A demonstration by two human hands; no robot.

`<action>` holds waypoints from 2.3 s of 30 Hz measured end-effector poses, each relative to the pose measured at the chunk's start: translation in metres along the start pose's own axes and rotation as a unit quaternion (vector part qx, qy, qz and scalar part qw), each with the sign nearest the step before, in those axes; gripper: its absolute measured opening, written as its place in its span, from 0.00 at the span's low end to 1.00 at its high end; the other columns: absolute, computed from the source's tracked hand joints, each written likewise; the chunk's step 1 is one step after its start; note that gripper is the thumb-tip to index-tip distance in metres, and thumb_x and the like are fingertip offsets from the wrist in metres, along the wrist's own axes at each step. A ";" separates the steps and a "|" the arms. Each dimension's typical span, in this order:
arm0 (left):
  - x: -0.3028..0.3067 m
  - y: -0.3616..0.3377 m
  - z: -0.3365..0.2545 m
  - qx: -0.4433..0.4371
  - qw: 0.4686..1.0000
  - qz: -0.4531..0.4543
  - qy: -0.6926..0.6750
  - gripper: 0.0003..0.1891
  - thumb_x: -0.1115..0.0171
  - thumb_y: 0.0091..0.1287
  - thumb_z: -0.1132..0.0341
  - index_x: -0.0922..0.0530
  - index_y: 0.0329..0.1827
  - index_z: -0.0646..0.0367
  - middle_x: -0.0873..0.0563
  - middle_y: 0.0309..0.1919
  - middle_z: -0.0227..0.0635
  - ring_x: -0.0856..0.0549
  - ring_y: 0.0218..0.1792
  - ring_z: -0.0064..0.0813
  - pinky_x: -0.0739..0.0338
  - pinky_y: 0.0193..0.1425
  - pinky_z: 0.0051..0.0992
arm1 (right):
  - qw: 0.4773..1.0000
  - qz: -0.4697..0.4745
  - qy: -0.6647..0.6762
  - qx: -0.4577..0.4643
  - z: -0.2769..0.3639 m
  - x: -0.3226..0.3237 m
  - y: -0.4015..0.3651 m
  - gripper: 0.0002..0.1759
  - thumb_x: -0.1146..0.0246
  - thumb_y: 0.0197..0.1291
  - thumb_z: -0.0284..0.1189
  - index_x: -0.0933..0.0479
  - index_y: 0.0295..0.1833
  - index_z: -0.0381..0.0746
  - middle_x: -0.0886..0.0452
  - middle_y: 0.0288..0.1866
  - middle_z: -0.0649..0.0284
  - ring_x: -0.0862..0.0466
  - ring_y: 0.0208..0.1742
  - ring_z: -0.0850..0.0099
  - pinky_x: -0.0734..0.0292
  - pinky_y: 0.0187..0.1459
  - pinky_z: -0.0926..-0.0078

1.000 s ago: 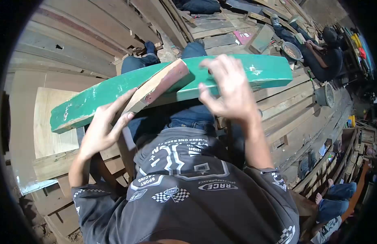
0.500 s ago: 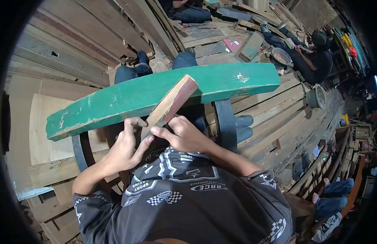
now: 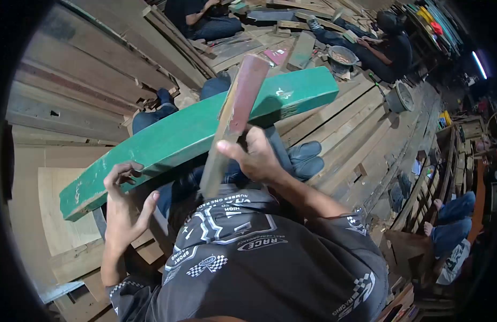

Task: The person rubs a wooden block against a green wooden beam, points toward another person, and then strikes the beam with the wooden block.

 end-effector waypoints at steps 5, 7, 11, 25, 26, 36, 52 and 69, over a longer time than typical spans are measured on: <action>0.006 0.019 0.015 0.051 0.995 0.016 0.078 0.39 0.25 0.53 0.66 0.36 0.65 0.65 0.25 0.52 0.51 0.24 0.55 0.51 0.29 0.62 0.42 | 0.987 -0.092 -0.134 0.014 0.049 0.062 -0.007 0.10 0.38 0.67 0.24 0.26 0.52 0.34 0.17 0.35 0.61 0.15 0.29 0.72 0.20 0.32 0.75; 0.006 0.030 0.018 0.058 0.993 0.032 0.095 0.42 0.24 0.51 0.61 0.36 0.68 0.65 0.25 0.55 0.51 0.24 0.57 0.48 0.30 0.64 0.40 | 0.895 -0.156 -0.418 0.024 0.060 0.092 -0.017 0.20 0.32 0.61 0.32 0.28 0.51 0.31 0.17 0.29 0.51 0.16 0.25 0.60 0.20 0.30 0.62; 0.002 0.067 0.011 0.011 0.992 0.080 0.096 0.43 0.24 0.51 0.57 0.36 0.69 0.63 0.25 0.56 0.53 0.25 0.59 0.52 0.31 0.66 0.44 | 0.725 -0.188 -0.663 -0.011 0.069 0.103 -0.034 0.22 0.35 0.59 0.37 0.28 0.50 0.30 0.19 0.30 0.38 0.16 0.35 0.42 0.21 0.39 0.49; -0.112 0.227 0.056 -0.026 0.956 0.261 0.133 0.34 0.58 0.76 0.39 0.26 0.56 0.67 0.16 0.45 0.58 0.17 0.52 0.55 0.22 0.57 0.47 | 0.718 -0.081 -0.689 -0.049 0.084 0.131 -0.042 0.25 0.38 0.59 0.29 0.39 0.56 0.31 0.20 0.39 0.34 0.19 0.43 0.36 0.26 0.46 0.42; -0.111 0.230 0.060 -0.025 0.957 0.247 0.149 0.34 0.61 0.77 0.39 0.24 0.54 0.66 0.15 0.43 0.57 0.16 0.51 0.54 0.22 0.56 0.48 | 0.711 -0.104 -0.690 -0.085 0.087 0.142 -0.041 0.25 0.38 0.58 0.28 0.39 0.57 0.30 0.19 0.35 0.35 0.18 0.40 0.37 0.25 0.42 0.42; -0.127 0.223 0.094 -0.039 0.973 0.174 0.146 0.26 0.50 0.75 0.45 0.22 0.48 0.64 0.13 0.38 0.54 0.14 0.45 0.54 0.20 0.51 0.47 | 0.631 -0.052 -0.772 -0.055 0.094 0.093 -0.041 0.38 0.41 0.59 0.30 0.40 0.77 0.50 0.18 0.42 0.42 0.15 0.39 0.45 0.19 0.44 0.50; -0.134 0.215 0.101 -0.050 0.973 0.183 0.133 0.24 0.46 0.74 0.48 0.21 0.46 0.66 0.14 0.35 0.57 0.14 0.42 0.55 0.21 0.49 0.47 | 0.612 -0.168 -0.764 -0.116 0.084 0.121 -0.030 0.35 0.39 0.61 0.33 0.35 0.75 0.55 0.18 0.35 0.38 0.16 0.40 0.41 0.21 0.46 0.47; -0.129 0.219 0.097 -0.032 0.972 0.203 0.116 0.25 0.45 0.74 0.48 0.22 0.48 0.68 0.15 0.35 0.58 0.15 0.42 0.55 0.21 0.48 0.47 | 0.749 -0.052 -0.661 -0.013 0.093 0.116 -0.034 0.30 0.36 0.60 0.32 0.27 0.70 0.56 0.17 0.46 0.45 0.18 0.47 0.43 0.22 0.48 0.56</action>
Point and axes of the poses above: each hand's wrist, its own y-axis towards the middle knuckle, its own x-axis out of the back of the hand, z = x × y, the point moved 1 cm from there along y, towards the middle knuckle
